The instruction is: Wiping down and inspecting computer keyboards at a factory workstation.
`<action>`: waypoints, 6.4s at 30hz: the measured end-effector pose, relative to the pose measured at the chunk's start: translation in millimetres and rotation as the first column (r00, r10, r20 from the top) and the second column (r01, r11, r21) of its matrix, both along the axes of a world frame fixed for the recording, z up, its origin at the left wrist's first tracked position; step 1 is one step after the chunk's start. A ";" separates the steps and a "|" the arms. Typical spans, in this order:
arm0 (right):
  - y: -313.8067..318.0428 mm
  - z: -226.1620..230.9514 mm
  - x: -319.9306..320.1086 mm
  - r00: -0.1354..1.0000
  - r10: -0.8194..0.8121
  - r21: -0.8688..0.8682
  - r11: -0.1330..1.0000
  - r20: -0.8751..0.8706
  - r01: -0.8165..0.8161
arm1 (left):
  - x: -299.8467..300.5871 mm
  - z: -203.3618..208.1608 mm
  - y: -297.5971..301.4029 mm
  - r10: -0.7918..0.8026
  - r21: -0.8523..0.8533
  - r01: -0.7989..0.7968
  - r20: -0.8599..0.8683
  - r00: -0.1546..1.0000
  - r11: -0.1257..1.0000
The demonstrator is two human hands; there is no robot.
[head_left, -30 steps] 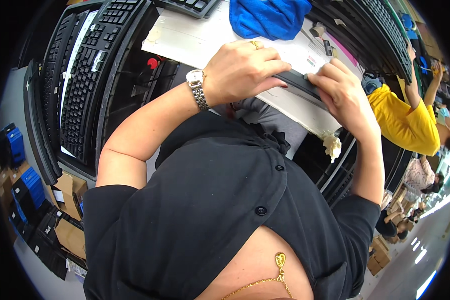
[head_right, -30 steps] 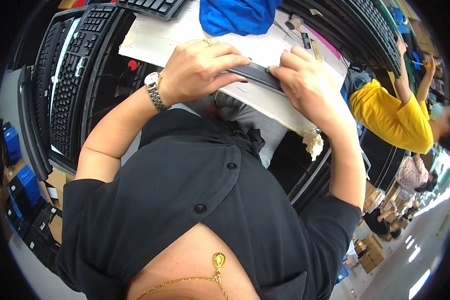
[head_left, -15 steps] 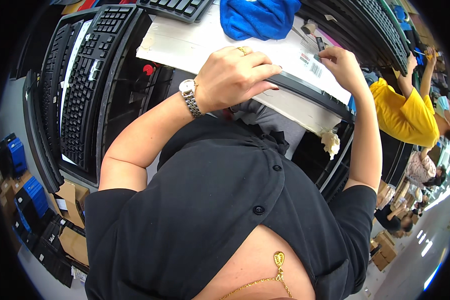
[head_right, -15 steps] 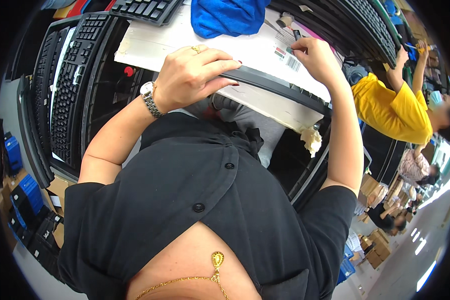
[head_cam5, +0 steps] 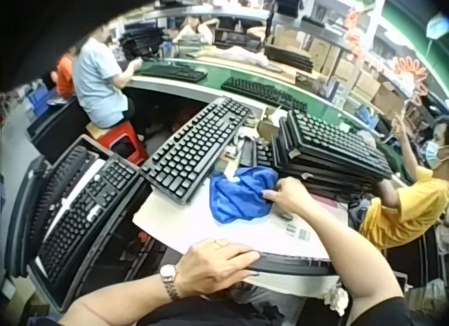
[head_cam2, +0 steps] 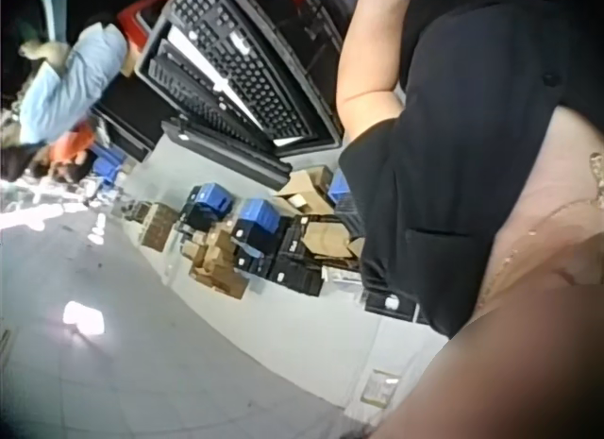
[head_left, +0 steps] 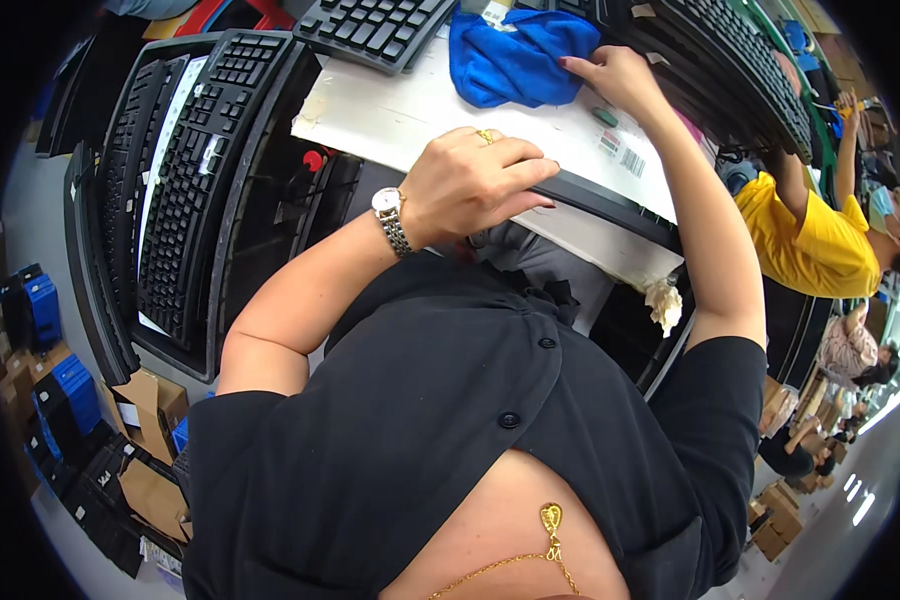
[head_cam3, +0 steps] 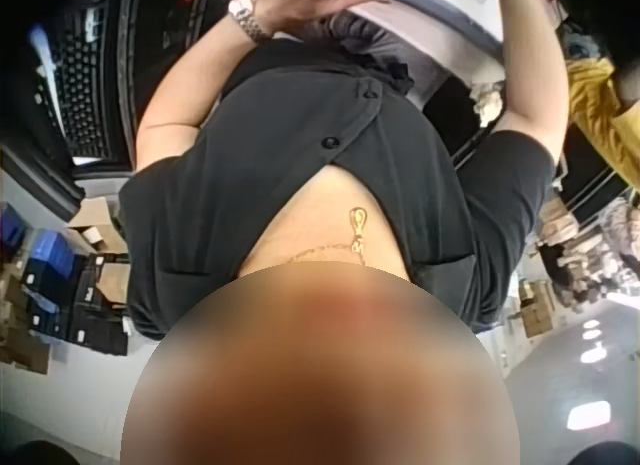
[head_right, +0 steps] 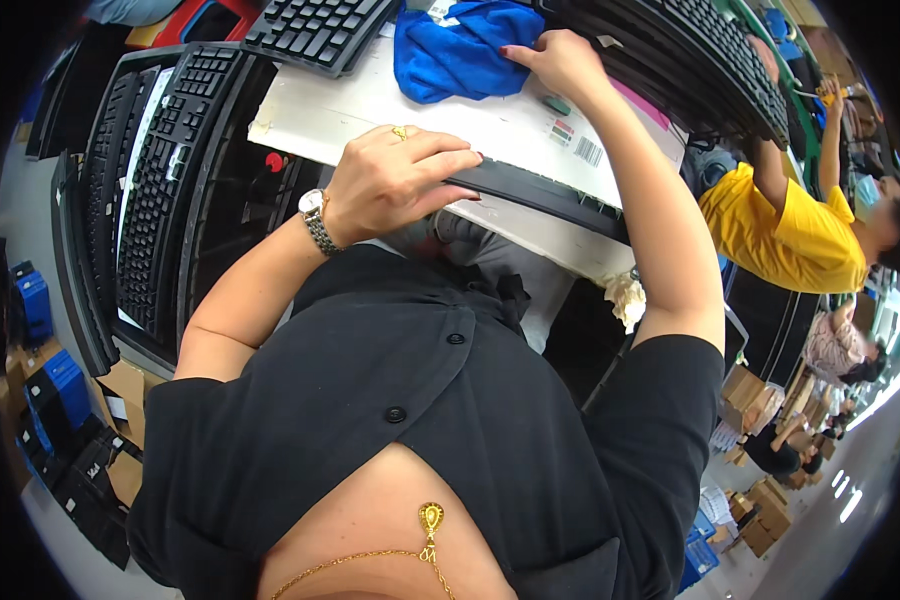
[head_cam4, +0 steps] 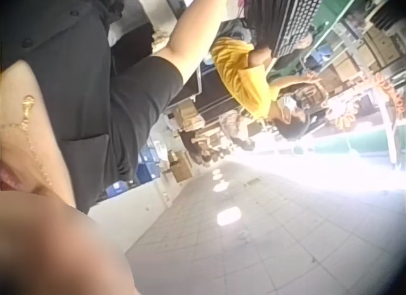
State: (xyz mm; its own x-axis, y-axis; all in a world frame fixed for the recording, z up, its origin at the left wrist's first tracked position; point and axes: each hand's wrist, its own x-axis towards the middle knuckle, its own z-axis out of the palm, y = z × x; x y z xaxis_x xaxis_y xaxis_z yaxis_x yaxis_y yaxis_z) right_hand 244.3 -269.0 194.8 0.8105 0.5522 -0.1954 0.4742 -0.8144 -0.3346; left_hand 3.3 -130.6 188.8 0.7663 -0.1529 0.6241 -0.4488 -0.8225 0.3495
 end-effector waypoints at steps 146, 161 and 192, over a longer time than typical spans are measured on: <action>-217.3 -4.0 -129.7 0.651 -0.302 0.703 -0.471 -0.696 0.533 | -43.1 21.2 46.2 0.104 -0.137 -0.134 -0.203 0.974 0.982; -173.6 -11.9 -138.3 0.606 -0.202 0.634 -0.365 -0.769 0.682 | 12.3 52.5 -32.6 -0.119 0.201 0.167 -0.230 0.966 0.965; -249.0 54.9 -115.4 0.932 -0.356 0.745 0.637 0.061 0.195 | 32.0 29.9 -66.9 -0.060 0.411 0.096 -0.101 0.993 0.907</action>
State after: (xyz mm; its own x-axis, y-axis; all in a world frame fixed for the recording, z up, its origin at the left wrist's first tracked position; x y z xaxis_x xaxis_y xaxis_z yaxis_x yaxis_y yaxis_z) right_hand 128.9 -518.0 249.7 0.9228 0.1965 0.3315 0.3854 -0.4596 -0.8002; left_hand 35.3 -197.5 218.7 0.7879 -0.4450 0.4256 -0.5015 -0.8648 0.0242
